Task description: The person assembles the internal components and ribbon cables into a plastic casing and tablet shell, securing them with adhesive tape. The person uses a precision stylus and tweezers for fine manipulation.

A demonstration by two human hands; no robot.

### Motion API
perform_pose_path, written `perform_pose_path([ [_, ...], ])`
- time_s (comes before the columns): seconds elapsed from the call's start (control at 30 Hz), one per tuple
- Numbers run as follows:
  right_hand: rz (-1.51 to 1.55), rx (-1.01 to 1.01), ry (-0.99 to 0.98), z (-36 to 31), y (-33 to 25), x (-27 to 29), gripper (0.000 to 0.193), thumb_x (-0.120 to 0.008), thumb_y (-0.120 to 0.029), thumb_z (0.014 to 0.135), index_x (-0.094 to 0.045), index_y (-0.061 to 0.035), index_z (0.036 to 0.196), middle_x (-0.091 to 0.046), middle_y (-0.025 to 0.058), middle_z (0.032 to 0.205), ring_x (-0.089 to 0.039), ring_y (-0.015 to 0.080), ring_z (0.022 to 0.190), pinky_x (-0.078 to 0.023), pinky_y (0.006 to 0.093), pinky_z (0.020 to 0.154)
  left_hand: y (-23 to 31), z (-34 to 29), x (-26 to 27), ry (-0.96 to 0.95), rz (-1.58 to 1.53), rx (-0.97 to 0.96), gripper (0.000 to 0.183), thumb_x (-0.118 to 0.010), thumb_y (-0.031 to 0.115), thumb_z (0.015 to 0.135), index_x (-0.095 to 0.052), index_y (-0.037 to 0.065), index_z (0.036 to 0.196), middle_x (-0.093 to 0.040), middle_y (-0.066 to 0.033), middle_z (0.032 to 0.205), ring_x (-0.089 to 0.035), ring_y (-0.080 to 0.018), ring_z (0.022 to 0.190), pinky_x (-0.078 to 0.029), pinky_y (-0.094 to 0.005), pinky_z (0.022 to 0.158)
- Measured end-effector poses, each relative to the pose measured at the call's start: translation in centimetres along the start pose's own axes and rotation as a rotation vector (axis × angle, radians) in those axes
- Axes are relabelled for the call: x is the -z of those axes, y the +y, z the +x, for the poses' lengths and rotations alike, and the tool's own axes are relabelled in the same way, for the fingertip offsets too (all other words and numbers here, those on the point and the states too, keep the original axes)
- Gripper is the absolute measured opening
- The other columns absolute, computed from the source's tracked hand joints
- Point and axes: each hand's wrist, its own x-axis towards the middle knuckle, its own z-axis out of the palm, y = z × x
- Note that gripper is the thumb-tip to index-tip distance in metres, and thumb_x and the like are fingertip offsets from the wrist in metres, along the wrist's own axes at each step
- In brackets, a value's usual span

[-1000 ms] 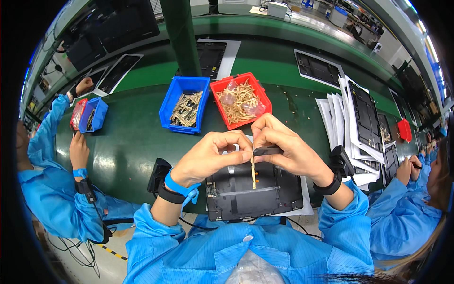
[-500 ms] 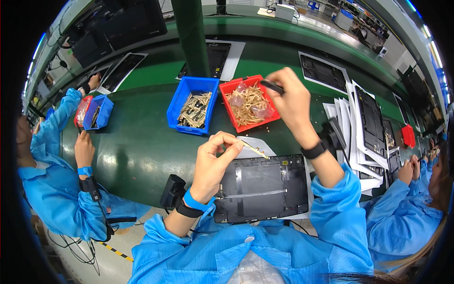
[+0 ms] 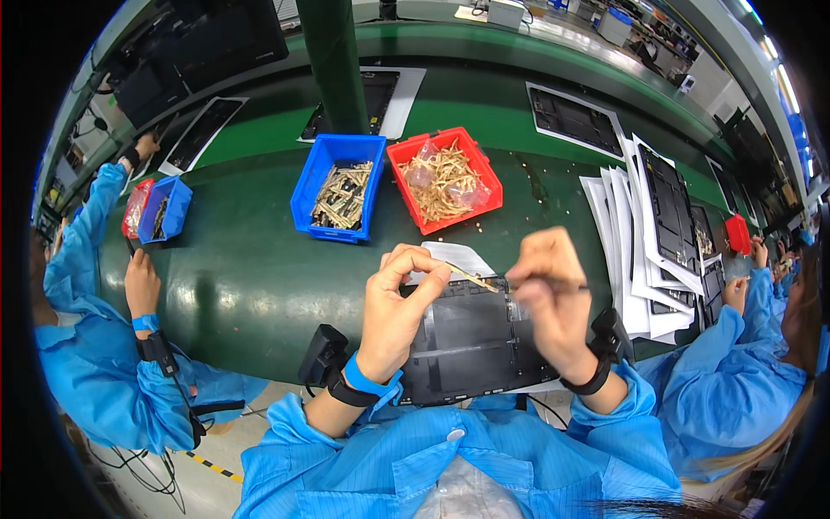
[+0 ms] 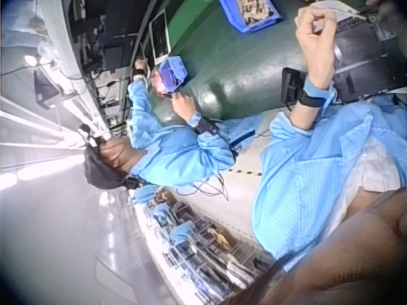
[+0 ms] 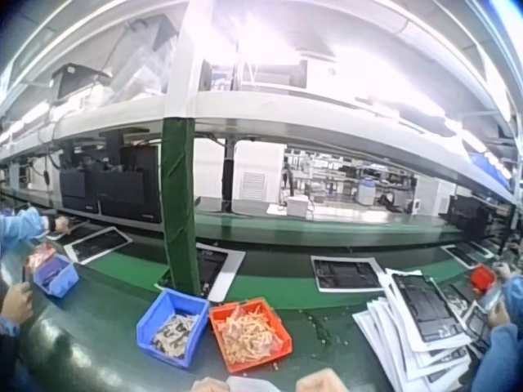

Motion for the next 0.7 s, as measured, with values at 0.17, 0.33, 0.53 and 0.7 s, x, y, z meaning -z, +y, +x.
perform_pose_path([
  [0.17,-0.466,0.559,-0.130,-1.4,1.2,-0.3,0.034,-0.080,-0.012,0.070,-0.069,-0.0059,0.103,-0.068,0.0107,0.102,-0.069,0.0275,0.089,-0.056,0.0362,0.077,0.3,-0.5,-0.4,0.003,-0.033,-0.008,0.004,-0.069,0.009,0.083,-0.069,0.006,0.084,-0.057,-0.0001,0.090,-0.047,-0.0139,0.092,-0.033,-0.0287,0.082],
  [0.33,-0.589,0.696,-0.091,-1.0,1.6,-0.4,0.027,-0.078,-0.013,0.074,-0.066,-0.0056,0.097,-0.070,0.0113,0.104,-0.069,0.0262,0.097,-0.056,0.0356,0.078,0.0,-0.7,-0.4,0.002,-0.047,0.004,0.004,-0.069,0.009,0.083,-0.069,0.007,0.086,-0.057,-0.0002,0.092,-0.047,-0.0140,0.094,-0.032,-0.0289,0.082],
  [0.53,-0.664,0.752,-0.124,-0.7,1.9,-0.1,0.025,-0.078,-0.012,0.075,-0.064,-0.0055,0.095,-0.071,0.0105,0.105,-0.069,0.0246,0.098,-0.055,0.0358,0.080,0.2,-0.8,-0.5,-0.005,-0.067,0.034,0.004,-0.069,0.009,0.082,-0.069,0.007,0.086,-0.056,-0.0006,0.093,-0.047,-0.0139,0.094,-0.032,-0.0286,0.082],
  [0.7,-0.650,0.772,-0.138,-0.6,2.3,-0.1,0.026,-0.080,-0.011,0.074,-0.065,-0.0057,0.094,-0.071,0.0100,0.103,-0.069,0.0244,0.098,-0.055,0.0363,0.080,0.1,-1.0,-0.2,-0.018,-0.048,0.041,0.004,-0.068,0.009,0.084,-0.067,0.006,0.087,-0.057,-0.0008,0.094,-0.048,-0.0134,0.095,-0.033,-0.0282,0.083],
])
